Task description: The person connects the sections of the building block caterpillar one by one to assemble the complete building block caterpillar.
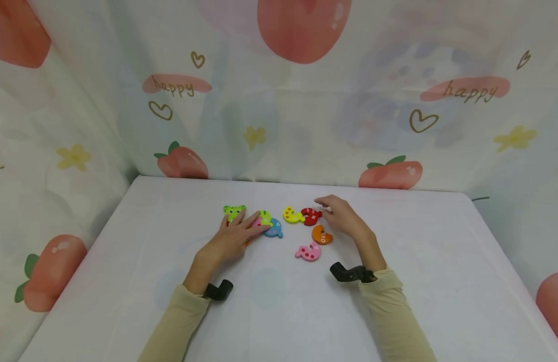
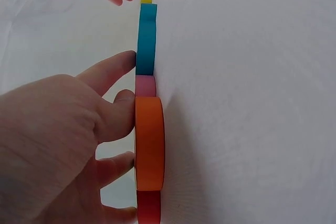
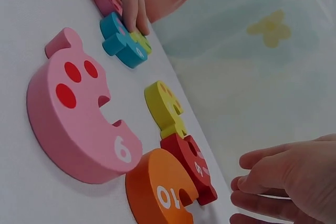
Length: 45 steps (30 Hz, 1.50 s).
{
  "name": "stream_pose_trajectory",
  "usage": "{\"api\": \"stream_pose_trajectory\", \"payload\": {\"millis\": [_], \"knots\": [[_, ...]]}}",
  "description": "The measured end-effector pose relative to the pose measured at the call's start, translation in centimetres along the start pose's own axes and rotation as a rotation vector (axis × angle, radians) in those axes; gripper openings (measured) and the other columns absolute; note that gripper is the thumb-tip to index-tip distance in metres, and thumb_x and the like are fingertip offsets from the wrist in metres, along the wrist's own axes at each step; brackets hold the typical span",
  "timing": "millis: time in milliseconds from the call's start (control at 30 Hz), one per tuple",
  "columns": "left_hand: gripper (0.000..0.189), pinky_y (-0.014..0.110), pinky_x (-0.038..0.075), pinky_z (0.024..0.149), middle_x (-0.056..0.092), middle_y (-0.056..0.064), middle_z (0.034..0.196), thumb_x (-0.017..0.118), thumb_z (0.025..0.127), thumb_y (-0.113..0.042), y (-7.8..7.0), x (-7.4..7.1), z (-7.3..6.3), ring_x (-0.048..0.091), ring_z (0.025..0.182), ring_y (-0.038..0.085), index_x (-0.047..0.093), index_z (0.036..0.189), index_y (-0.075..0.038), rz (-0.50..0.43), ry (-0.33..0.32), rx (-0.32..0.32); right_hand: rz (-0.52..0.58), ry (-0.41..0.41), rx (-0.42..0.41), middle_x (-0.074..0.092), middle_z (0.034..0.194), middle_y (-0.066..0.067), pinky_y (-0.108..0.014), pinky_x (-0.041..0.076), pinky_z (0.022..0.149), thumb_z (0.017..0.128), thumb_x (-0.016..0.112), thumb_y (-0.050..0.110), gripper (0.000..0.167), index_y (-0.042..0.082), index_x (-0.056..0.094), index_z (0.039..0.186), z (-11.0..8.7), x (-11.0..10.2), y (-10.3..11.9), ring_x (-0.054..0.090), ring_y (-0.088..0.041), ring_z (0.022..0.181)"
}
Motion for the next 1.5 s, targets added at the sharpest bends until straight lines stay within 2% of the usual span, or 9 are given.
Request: {"api": "stream_pose_trajectory", "payload": {"millis": [333, 567, 1000, 1133, 1300, 1500], "knots": [[0.057, 0.071, 0.014, 0.114, 0.028, -0.001, 0.161, 0.053, 0.098, -0.010, 0.0, 0.0, 0.1, 0.019, 0.150, 0.038, 0.044, 0.143, -0.042, -0.005, -0.015, 0.012, 0.006, 0.026, 0.005, 0.054, 0.137, -0.020, -0.050, 0.046, 0.105, 0.097, 0.052, 0.003, 0.039, 0.001, 0.053, 0.136, 0.1, 0.7, 0.5, 0.051, -0.037, 0.127], [0.055, 0.072, 0.015, 0.113, 0.030, -0.001, 0.160, 0.053, 0.098, -0.010, 0.0, -0.1, 0.1, 0.020, 0.149, 0.039, 0.045, 0.142, -0.042, -0.007, -0.031, 0.013, 0.013, 0.049, -0.005, 0.053, 0.137, -0.021, -0.048, 0.048, 0.103, 0.097, 0.049, 0.002, 0.039, 0.001, 0.053, 0.136, 0.3, 1.4, 0.8, 0.052, -0.036, 0.124], [0.050, 0.072, 0.016, 0.113, 0.032, -0.001, 0.159, 0.053, 0.099, -0.016, -0.1, 0.0, 0.2, 0.020, 0.150, 0.038, 0.046, 0.142, -0.042, -0.004, -0.046, 0.011, -0.009, -0.029, -0.069, 0.054, 0.135, -0.021, -0.047, 0.049, 0.103, 0.094, 0.058, 0.003, 0.037, 0.000, 0.057, 0.131, 0.5, 1.6, 1.6, 0.053, -0.036, 0.124], [0.050, 0.072, 0.015, 0.113, 0.032, -0.001, 0.159, 0.053, 0.099, -0.016, -0.1, -0.1, 0.0, 0.020, 0.150, 0.038, 0.046, 0.142, -0.041, -0.016, -0.047, 0.006, -0.056, -0.025, -0.107, 0.052, 0.137, -0.021, -0.048, 0.047, 0.105, 0.093, 0.060, 0.004, 0.040, 0.001, 0.056, 0.133, 0.6, 2.3, 2.6, 0.051, -0.037, 0.127], [0.052, 0.072, 0.015, 0.113, 0.031, -0.001, 0.160, 0.054, 0.098, -0.016, -0.1, -0.1, 0.0, 0.021, 0.149, 0.039, 0.045, 0.142, -0.042, -0.015, -0.048, 0.003, -0.180, 0.033, -0.130, 0.045, 0.147, -0.018, -0.049, 0.040, 0.111, 0.094, 0.062, 0.011, 0.050, 0.005, 0.048, 0.141, 0.4, 3.8, 3.8, 0.042, -0.036, 0.137], [0.052, 0.071, 0.015, 0.114, 0.031, -0.001, 0.160, 0.054, 0.098, -0.016, -0.1, 0.0, 0.0, 0.020, 0.149, 0.038, 0.045, 0.143, -0.041, -0.011, -0.037, 0.007, -0.216, 0.054, -0.184, 0.048, 0.147, -0.015, -0.048, 0.037, 0.114, 0.093, 0.064, 0.012, 0.049, 0.005, 0.050, 0.140, 0.3, 5.3, 4.6, 0.042, -0.033, 0.139]]}}
Point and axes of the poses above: each hand's wrist, its own z-axis towards the middle knuckle, its own x-axis out of the palm, y = z × x, the point moved 7 cm from there along z, towards the middle knuckle
